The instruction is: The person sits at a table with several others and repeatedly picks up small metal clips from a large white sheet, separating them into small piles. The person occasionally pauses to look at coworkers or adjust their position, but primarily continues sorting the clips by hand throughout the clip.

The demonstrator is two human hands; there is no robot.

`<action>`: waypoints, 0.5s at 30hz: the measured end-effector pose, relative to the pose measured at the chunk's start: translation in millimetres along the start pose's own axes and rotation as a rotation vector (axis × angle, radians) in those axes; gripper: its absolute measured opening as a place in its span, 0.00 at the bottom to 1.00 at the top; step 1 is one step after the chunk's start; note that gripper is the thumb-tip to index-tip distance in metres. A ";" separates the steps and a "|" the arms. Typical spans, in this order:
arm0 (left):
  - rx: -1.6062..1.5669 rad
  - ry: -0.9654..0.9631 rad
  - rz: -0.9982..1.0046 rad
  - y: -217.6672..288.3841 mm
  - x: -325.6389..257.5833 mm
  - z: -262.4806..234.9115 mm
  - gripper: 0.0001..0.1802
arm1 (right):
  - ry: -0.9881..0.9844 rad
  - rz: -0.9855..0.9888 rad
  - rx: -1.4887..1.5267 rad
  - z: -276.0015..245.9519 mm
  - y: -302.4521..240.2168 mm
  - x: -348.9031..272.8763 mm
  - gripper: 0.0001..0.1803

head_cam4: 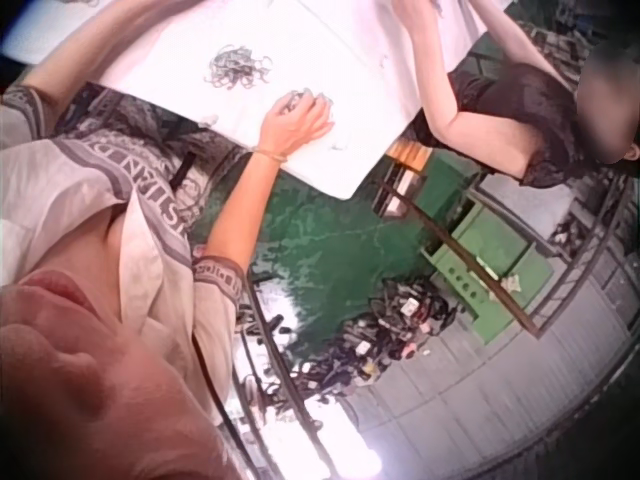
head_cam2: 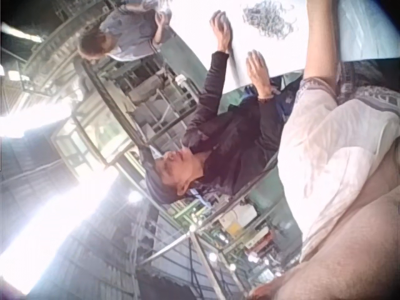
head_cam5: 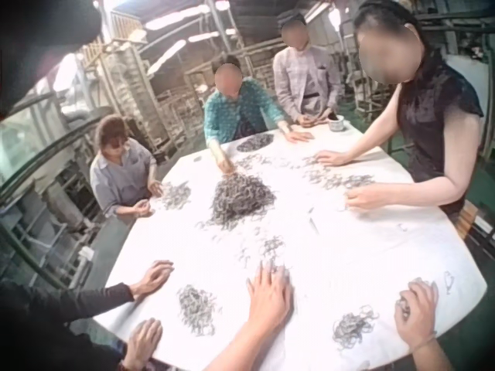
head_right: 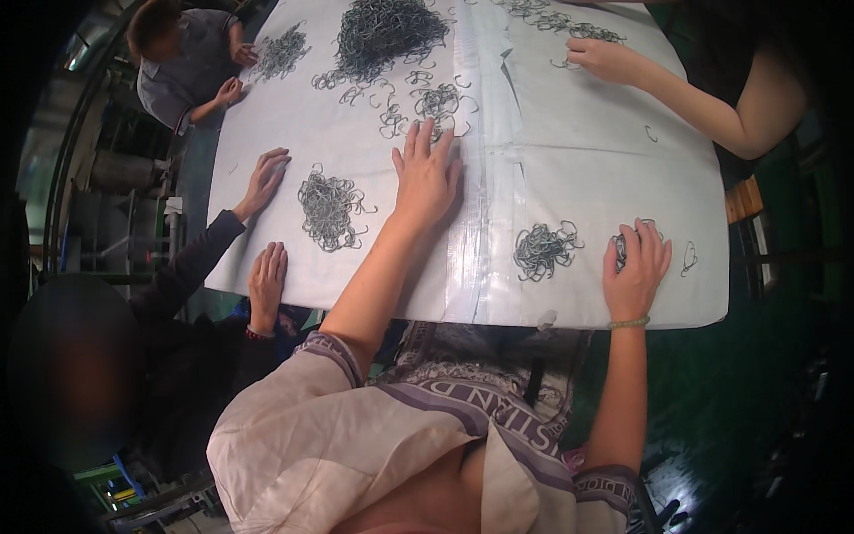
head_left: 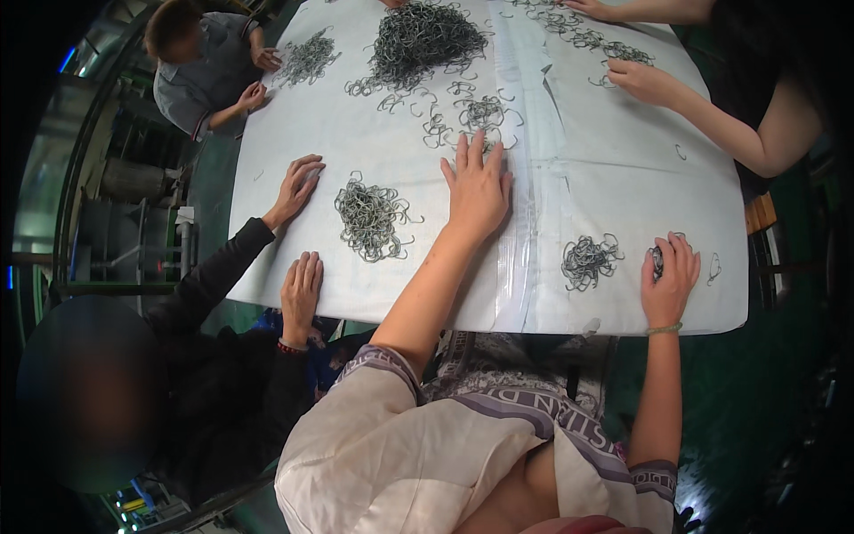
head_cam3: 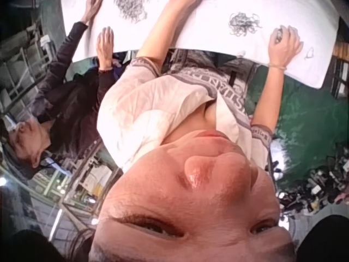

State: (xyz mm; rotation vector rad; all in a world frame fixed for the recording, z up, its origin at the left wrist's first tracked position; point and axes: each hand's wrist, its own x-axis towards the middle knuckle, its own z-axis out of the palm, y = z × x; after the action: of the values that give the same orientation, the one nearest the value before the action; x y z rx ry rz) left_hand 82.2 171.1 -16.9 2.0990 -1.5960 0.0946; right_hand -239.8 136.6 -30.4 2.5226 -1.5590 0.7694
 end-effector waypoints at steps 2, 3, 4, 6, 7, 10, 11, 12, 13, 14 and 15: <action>0.009 -0.043 0.010 -1.2 6.5 2.3 0.21 | -0.008 0.005 0.000 0.7 1.1 0.5 0.14; 0.004 -0.076 0.018 -2.1 7.6 5.4 0.20 | -0.011 0.006 0.000 0.6 0.9 0.6 0.14; -0.003 -0.112 0.028 0.8 10.3 2.5 0.19 | -0.009 0.006 -0.004 0.6 1.1 0.1 0.14; -0.115 -0.189 0.012 4.3 9.7 -9.1 0.15 | -0.003 0.005 -0.012 0.2 1.2 -0.1 0.14; -0.166 -0.229 -0.004 4.4 8.1 -18.1 0.13 | -0.004 0.004 -0.005 0.5 0.7 -0.1 0.14; -0.234 0.139 -0.104 -22.4 2.8 -11.9 0.07 | -0.006 0.003 0.007 1.5 0.5 0.3 0.14; -0.202 0.143 -0.124 -31.6 1.7 -12.1 0.09 | -0.005 0.004 0.003 1.8 1.0 -0.2 0.14; -0.166 0.132 -0.134 -38.1 -1.3 -10.8 0.09 | -0.005 0.005 -0.001 1.8 1.5 -0.8 0.14; -0.130 0.119 -0.142 -43.3 -4.7 -9.2 0.09 | -0.005 0.006 -0.007 1.0 1.7 -1.4 0.14; -0.090 0.109 -0.154 -45.5 -7.4 -12.4 0.10 | -0.005 0.003 -0.008 0.4 0.6 -1.1 0.14; -0.067 0.085 -0.151 -45.3 -8.5 -15.5 0.11 | -0.005 0.002 -0.009 0.3 -0.4 -0.8 0.14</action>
State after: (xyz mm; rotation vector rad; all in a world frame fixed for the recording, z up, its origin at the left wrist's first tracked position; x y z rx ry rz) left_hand 124.9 193.9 -21.9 2.1269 -1.3680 0.0771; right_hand -239.6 137.4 -31.0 2.5195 -1.5626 0.7548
